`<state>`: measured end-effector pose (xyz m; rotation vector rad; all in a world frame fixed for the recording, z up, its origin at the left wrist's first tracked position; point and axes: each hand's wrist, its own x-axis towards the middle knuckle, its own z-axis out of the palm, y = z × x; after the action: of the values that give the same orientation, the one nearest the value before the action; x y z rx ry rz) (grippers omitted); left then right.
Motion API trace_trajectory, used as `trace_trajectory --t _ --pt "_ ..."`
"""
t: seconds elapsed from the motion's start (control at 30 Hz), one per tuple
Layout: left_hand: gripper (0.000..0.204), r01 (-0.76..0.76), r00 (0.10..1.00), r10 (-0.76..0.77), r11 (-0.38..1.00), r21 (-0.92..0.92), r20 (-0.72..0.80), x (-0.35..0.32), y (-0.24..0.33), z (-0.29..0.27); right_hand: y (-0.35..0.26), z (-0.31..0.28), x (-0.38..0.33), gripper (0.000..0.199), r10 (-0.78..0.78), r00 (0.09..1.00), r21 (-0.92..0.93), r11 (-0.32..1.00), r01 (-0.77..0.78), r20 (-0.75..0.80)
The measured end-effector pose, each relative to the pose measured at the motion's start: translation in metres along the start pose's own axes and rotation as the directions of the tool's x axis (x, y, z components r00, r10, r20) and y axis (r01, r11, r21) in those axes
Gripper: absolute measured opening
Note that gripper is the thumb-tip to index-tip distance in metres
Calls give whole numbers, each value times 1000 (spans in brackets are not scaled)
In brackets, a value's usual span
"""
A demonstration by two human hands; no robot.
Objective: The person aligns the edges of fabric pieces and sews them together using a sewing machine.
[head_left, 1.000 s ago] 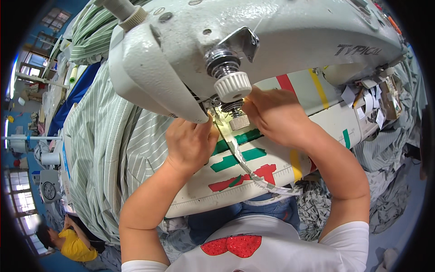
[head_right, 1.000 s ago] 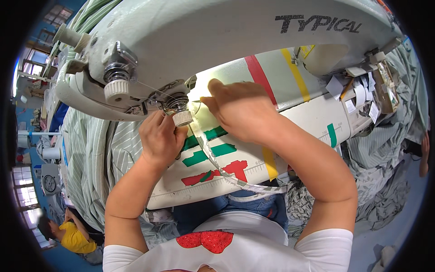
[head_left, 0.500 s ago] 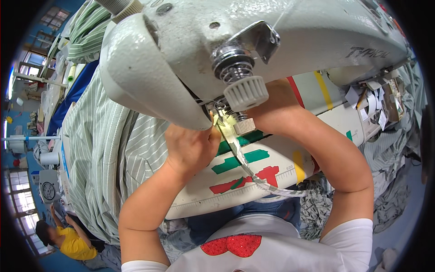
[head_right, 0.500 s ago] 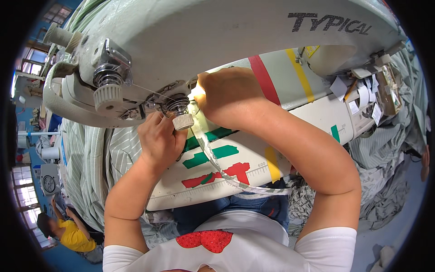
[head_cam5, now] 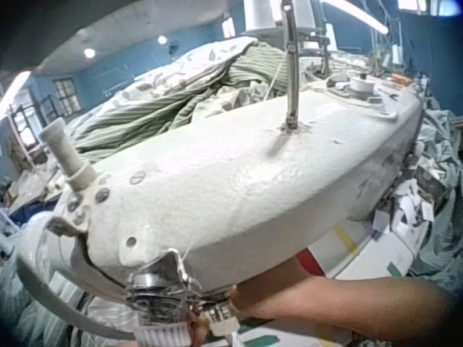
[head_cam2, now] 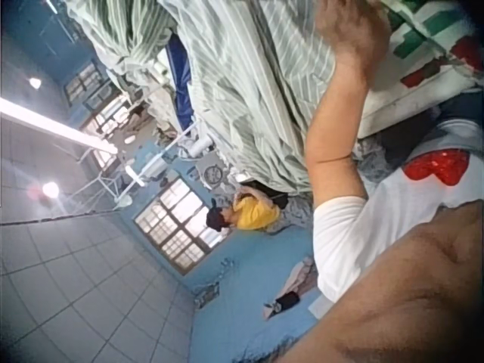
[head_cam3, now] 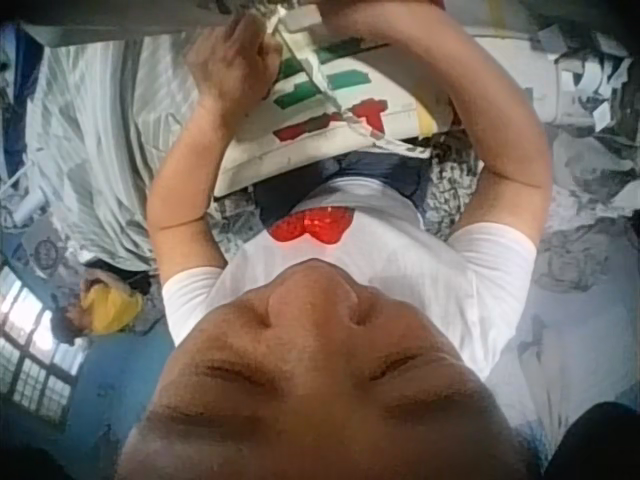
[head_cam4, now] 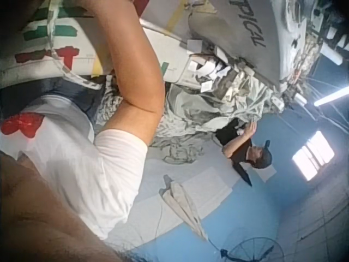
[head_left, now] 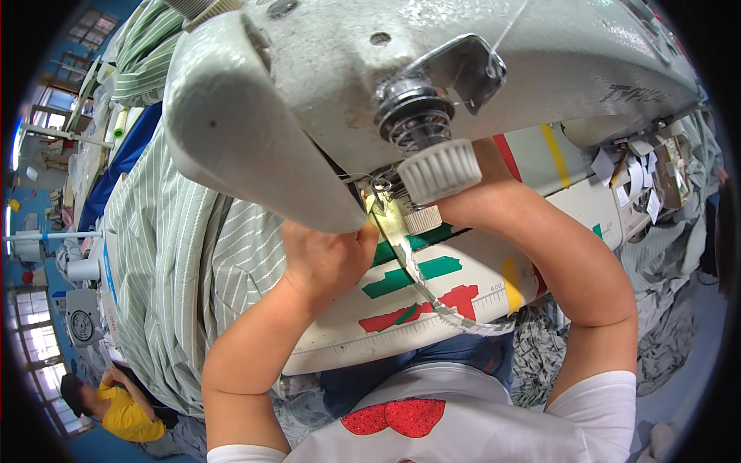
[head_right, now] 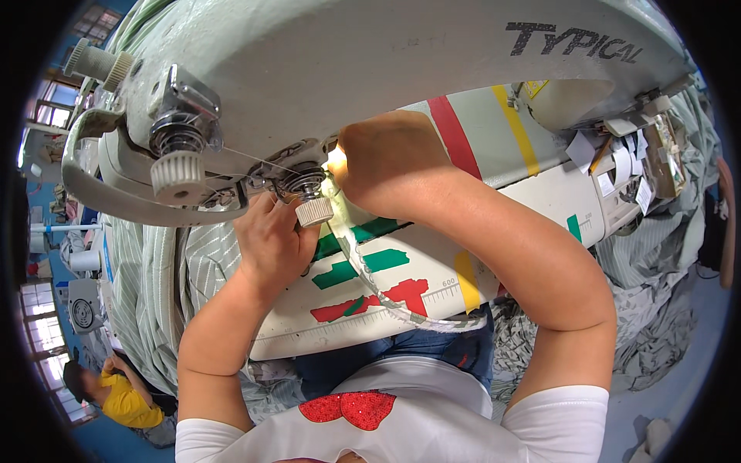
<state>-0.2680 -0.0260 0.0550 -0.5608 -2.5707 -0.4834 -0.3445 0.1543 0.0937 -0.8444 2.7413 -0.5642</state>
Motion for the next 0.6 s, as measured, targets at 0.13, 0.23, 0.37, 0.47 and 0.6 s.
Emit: trace_trajectory --t 0.13,0.23,0.37,0.47,0.6 --pt "11 -20 1000 20 1000 -2 -21 -2 -3 4 4 4 6 20 -4 999 43 999 2 47" --pt "12 -28 1000 28 1000 15 -14 -5 -6 5 6 1 5 21 -94 995 115 989 90 23" --pt "17 -35 999 35 999 42 4 -4 -6 3 6 -14 0 24 -146 989 251 959 133 35" --pt "24 -59 998 60 998 23 -24 -2 -4 2 18 -2 4 29 -204 978 250 946 206 -33" --pt "30 -77 997 77 997 20 1 -5 -6 3 17 -12 7 34 -188 978 288 945 155 88"
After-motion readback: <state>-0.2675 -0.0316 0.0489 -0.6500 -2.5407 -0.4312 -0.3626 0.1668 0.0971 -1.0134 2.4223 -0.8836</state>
